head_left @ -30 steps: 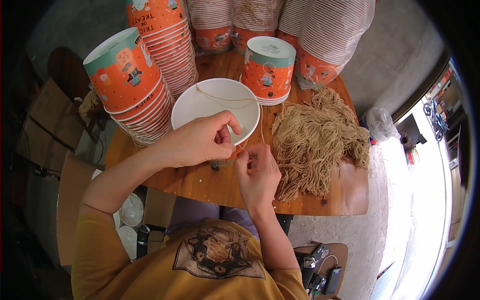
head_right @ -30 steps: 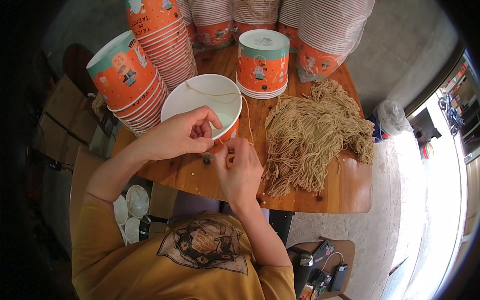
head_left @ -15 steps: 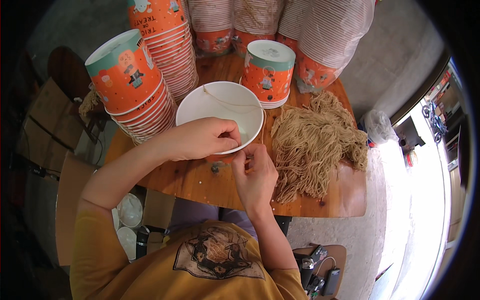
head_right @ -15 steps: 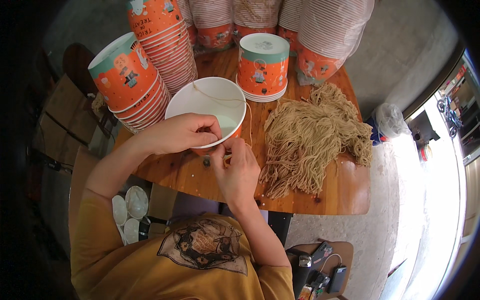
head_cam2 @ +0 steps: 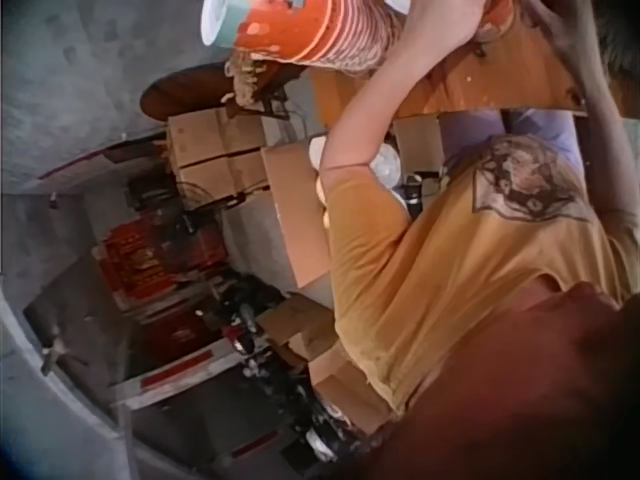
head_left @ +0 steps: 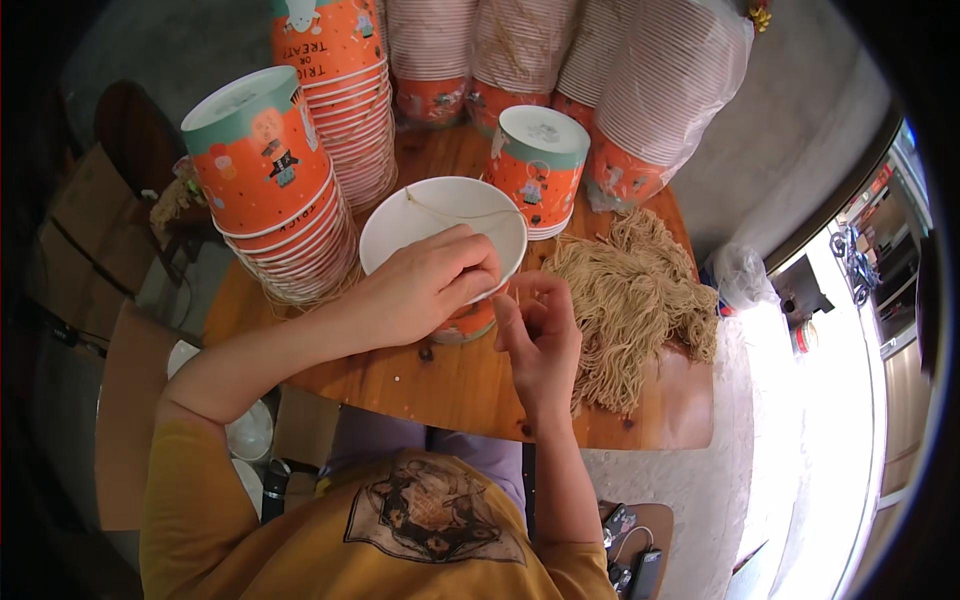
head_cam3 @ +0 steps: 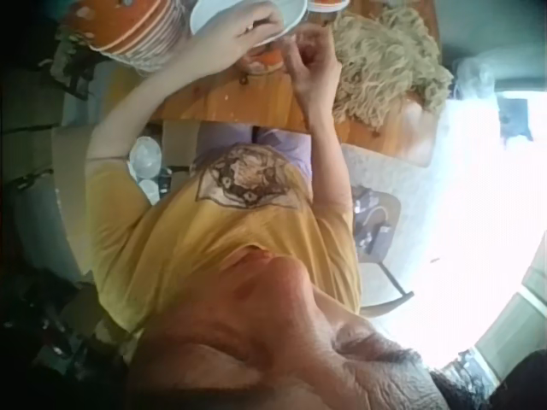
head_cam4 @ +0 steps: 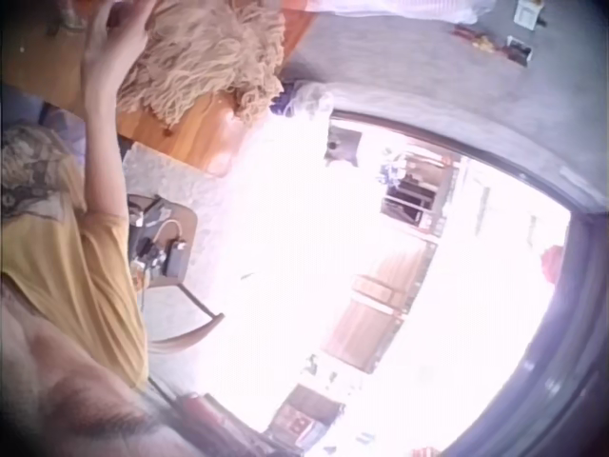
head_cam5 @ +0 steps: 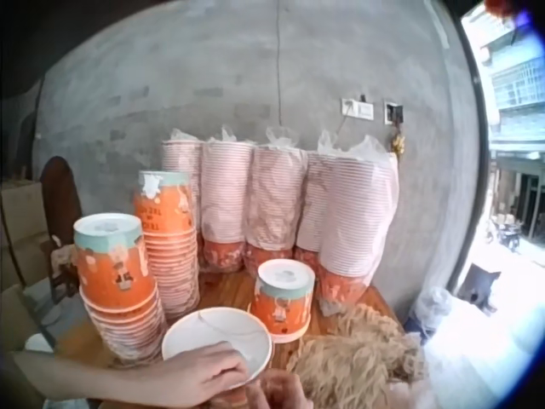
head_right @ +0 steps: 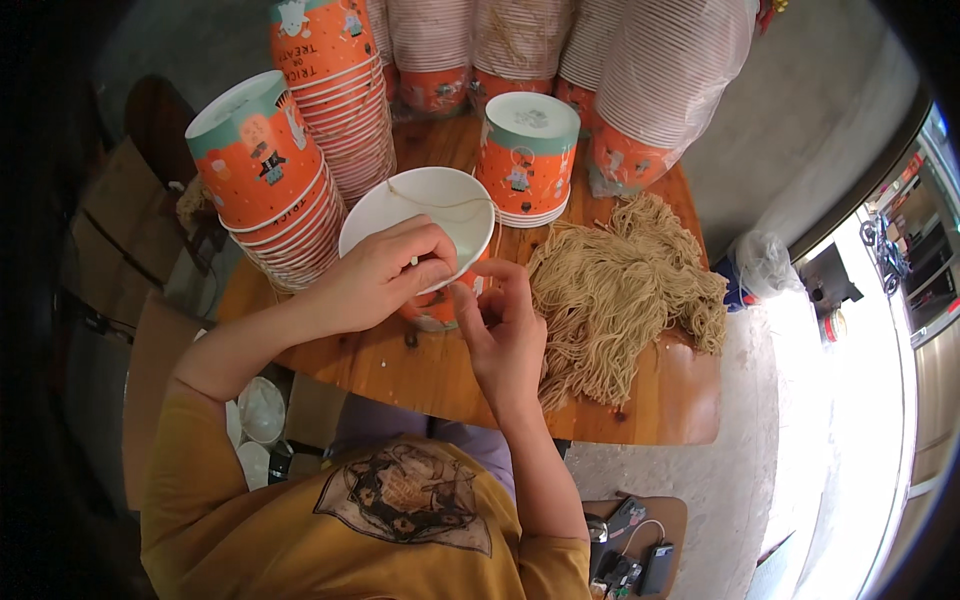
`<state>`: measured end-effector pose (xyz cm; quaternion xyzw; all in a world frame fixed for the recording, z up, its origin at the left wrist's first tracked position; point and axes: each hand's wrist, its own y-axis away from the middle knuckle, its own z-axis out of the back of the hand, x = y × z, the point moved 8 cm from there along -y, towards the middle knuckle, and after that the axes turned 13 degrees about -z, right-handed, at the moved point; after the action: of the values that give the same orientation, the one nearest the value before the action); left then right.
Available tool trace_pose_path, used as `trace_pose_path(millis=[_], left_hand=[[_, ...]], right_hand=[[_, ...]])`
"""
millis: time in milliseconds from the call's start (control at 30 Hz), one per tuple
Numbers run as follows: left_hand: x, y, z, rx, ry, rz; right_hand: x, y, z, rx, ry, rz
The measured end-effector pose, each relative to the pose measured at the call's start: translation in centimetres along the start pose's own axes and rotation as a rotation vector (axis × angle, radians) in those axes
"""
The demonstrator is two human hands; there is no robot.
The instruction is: The recorder is threading and tying twine handles onto decorative paper treat buckets at a workstation.
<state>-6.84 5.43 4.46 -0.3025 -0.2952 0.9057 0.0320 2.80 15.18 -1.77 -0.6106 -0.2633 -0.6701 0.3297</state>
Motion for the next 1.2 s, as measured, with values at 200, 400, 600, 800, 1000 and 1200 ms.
trace_pose_path(millis=[200,400,600,800,1000,1200], left_hand=[[1.8,0.4,-1.4,0.059,0.364,0.359],[2.4,0.3,-1.7,0.06,0.393,0.303],[4.4,1.2,-4.4,0.173,0.827,0.523],[5.2,1.4,-5.6,0.241,0.889,0.622],[4.5,0.3,-4.8,0.148,0.937,0.577],[3.7,-0.6,-5.0,0.19,0.682,0.403]], right_hand=[[-0.4,-0.7,0.6,0.054,-0.103,-0.099],[0.6,-1.4,-0.1,0.095,0.199,-0.019],[-1.0,-1.8,-0.2,0.21,-0.107,-0.247],[-0.9,-1.5,-0.1,0.268,-0.163,-0.279],[1.8,-0.8,2.7,0.337,0.012,-0.167],[4.7,-1.5,1.9,0.455,-0.054,-0.097]])
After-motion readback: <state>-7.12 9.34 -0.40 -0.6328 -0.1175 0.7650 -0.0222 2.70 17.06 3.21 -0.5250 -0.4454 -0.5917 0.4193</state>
